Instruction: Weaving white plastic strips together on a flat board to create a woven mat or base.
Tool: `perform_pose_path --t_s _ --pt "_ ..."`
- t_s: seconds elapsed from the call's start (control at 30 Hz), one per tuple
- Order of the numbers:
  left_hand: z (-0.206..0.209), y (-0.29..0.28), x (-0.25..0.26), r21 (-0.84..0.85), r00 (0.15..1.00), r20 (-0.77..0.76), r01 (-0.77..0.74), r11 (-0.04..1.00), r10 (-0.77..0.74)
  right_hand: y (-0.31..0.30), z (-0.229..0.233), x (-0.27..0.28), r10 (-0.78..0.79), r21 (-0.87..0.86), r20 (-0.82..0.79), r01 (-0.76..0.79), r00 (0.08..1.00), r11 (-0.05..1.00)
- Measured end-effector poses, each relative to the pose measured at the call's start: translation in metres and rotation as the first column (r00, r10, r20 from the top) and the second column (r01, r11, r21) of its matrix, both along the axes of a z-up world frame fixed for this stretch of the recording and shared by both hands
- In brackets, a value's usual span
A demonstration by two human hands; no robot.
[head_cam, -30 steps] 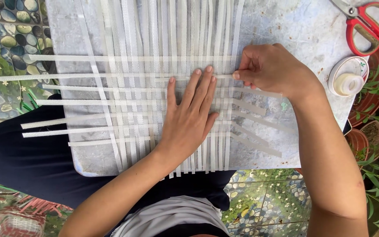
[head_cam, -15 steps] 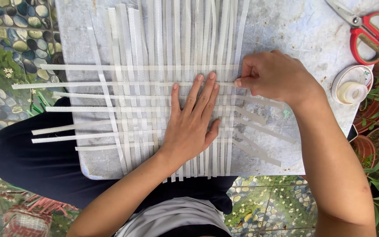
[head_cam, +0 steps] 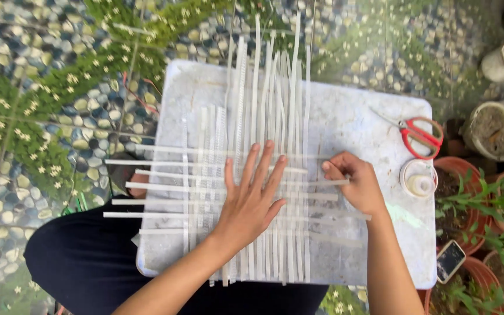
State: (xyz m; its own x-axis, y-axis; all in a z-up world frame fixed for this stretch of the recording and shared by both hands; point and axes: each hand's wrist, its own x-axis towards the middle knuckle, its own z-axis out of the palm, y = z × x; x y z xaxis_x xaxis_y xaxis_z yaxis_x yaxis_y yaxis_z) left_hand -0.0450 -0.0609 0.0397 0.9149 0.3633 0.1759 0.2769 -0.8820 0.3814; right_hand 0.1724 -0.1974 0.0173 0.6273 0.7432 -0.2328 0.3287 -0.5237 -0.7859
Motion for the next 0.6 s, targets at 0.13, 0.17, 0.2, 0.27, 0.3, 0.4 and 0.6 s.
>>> perform_pose_path --t_s 0.13,0.17,0.2,0.27,0.3,0.4,0.6 --pt "0.008 0.024 -0.009 -0.193 0.976 0.198 -0.054 0.98 0.093 -0.001 -0.003 -0.004 -0.151 0.099 0.095 0.141 0.984 0.985" --pt "0.009 0.028 -0.01 -0.253 0.977 0.189 -0.044 0.966 0.094 0.004 0.004 -0.009 -0.137 0.121 0.221 0.112 0.966 0.986" --pt "0.009 0.031 -0.012 -0.316 0.98 0.176 -0.034 0.948 0.094 0.007 0.01 -0.015 -0.124 0.135 0.342 0.082 0.932 0.988" --pt "0.0 0.03 -0.009 -0.283 0.989 0.14 -0.01 0.959 0.052 0.013 0.002 -0.019 -0.122 0.174 0.412 0.053 0.903 0.983" --pt "-0.005 0.03 -0.007 -0.251 0.995 0.104 0.018 0.968 0.008 0.016 -0.003 -0.021 -0.125 0.21 0.482 0.024 0.867 0.977" --pt "-0.016 0.023 -0.002 -0.207 0.996 0.058 0.081 0.975 -0.071 0.018 -0.019 -0.026 -0.119 0.156 0.641 0.024 0.758 0.988" --pt "-0.041 0.025 0.009 -0.235 0.992 -0.033 0.108 0.966 -0.119 0.02 -0.022 -0.026 -0.129 0.158 0.675 0.028 0.727 0.987"
